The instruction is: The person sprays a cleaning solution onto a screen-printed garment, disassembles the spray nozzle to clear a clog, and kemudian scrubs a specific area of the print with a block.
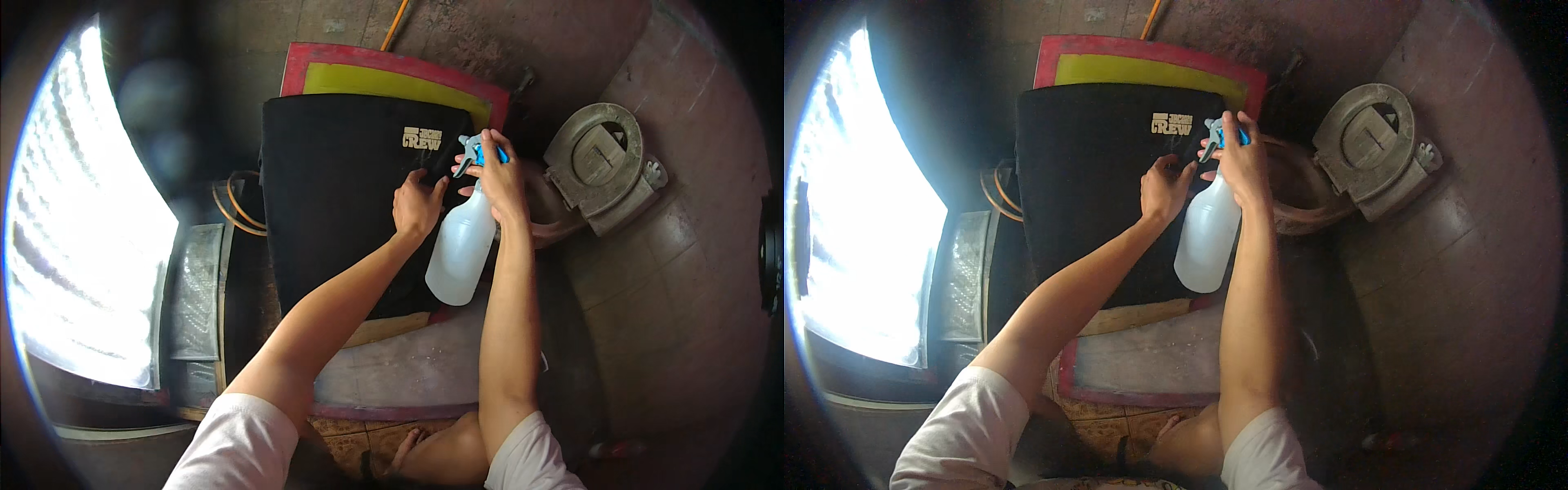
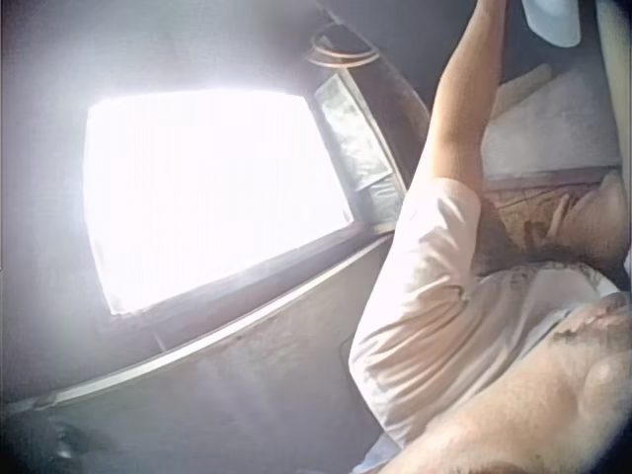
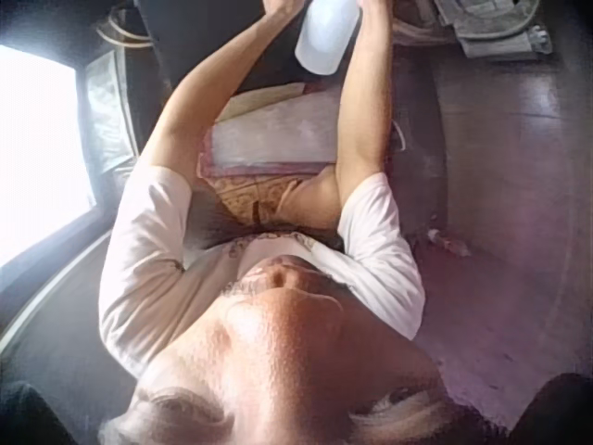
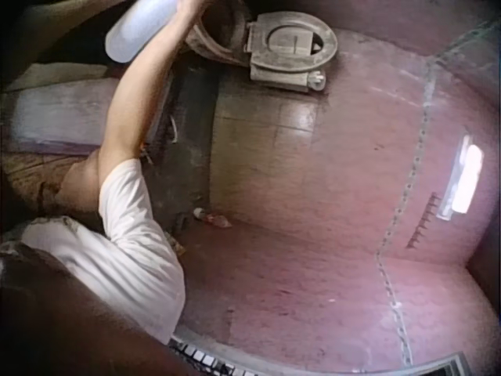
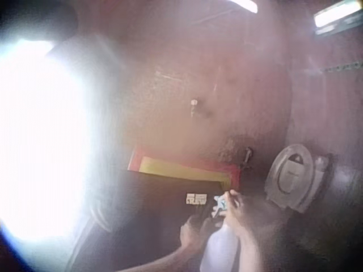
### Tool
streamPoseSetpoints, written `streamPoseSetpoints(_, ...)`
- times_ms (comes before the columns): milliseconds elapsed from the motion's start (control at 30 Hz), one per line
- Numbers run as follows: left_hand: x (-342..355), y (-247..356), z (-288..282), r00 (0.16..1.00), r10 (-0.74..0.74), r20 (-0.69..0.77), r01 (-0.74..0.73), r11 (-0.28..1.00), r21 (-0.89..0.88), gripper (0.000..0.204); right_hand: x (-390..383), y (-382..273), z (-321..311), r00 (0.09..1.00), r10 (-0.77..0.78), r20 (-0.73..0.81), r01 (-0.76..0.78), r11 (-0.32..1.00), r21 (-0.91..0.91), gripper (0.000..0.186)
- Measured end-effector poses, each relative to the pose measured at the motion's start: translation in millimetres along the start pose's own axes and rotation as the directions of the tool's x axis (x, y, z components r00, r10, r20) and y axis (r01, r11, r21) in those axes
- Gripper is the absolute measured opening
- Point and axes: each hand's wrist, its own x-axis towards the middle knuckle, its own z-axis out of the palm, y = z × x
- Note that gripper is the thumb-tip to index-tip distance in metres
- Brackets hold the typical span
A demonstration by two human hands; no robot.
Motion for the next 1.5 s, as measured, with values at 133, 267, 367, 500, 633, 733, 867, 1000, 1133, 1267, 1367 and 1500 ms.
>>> streamPoseSetpoints(133, 23.2, 3.3, 27.5, 0.995, -0.057, -0.079, 0.046, 0.989, -0.141, 0.044, -5.3, -3.0, 7.0, 0.999, -0.005, 0.035, 0.006, 1.000, -0.022, 0.068)
streamPoseSetpoints(267, 10.1, 11.2, 49.2, 0.993, 0.057, 0.108, -0.043, 0.990, -0.131, 0.018, -7.0, 7.4, -10.8, 0.999, 0.037, 0.028, -0.036, 0.999, -0.041, 0.067)
streamPoseSetpoints(367, 36.4, -22.5, 47.6, 0.624, 0.364, 0.692, -0.059, 0.904, -0.423, 0.040, -8.6, 1.8, -5.0, 0.999, 0.017, 0.048, -0.018, 1.000, 0.018, 0.054)
streamPoseSetpoints(500, 21.4, -8.7, 30.2, 0.420, 0.035, 0.907, 0.375, 0.903, -0.209, 0.056, -1.1, 16.9, -20.1, 1.000, 0.012, 0.027, -0.011, 1.000, -0.029, 0.057)
streamPoseSetpoints(633, 17.5, -22.5, 20.4, 0.553, -0.039, 0.832, 0.525, 0.792, -0.312, 0.076, 4.9, 20.3, -9.8, 1.000, -0.012, 0.010, 0.013, 0.999, -0.038, 0.064)
streamPoseSetpoints(733, 12.6, -25.6, 8.5, 0.505, -0.124, 0.854, 0.656, 0.698, -0.286, 0.079, 13.5, 23.4, -8.2, 1.000, 0.008, -0.011, -0.008, 0.999, -0.038, 0.067)
streamPoseSetpoints(867, -26.3, -31.6, -1.9, 0.691, -0.135, 0.711, 0.565, 0.714, -0.413, 0.094, 20.5, 33.5, 2.7, 0.999, -0.016, -0.048, 0.014, 0.999, -0.043, 0.066)
streamPoseSetpoints(1000, -57.1, -34.0, -17.4, 0.810, 0.178, 0.559, -0.047, 0.970, -0.240, 0.117, 22.9, 32.6, 18.9, 0.999, 0.012, -0.038, -0.015, 0.995, -0.098, 0.061)
streamPoseSetpoints(1133, -59.7, -26.8, -21.9, 0.823, 0.063, 0.565, -0.064, 0.998, -0.018, 0.132, 28.8, 38.5, 31.3, 0.998, -0.038, -0.049, 0.030, 0.985, -0.167, 0.066)
streamPoseSetpoints(1267, -54.7, -14.0, -15.1, 0.829, 0.049, 0.557, -0.032, 0.999, -0.040, 0.127, 48.2, 55.0, 21.8, 0.981, -0.163, -0.104, 0.151, 0.982, -0.110, 0.073)
streamPoseSetpoints(1367, -46.8, -18.6, -18.7, 0.827, 0.067, 0.559, -0.074, 0.997, -0.011, 0.126, 42.1, 39.4, 27.9, 0.995, -0.061, -0.075, 0.054, 0.994, -0.091, 0.063)
streamPoseSetpoints(1500, -43.5, -23.0, -17.6, 0.817, 0.038, 0.575, -0.065, 0.998, 0.027, 0.126, 41.8, 45.5, 35.5, 0.975, -0.157, -0.154, 0.140, 0.983, -0.120, 0.056)
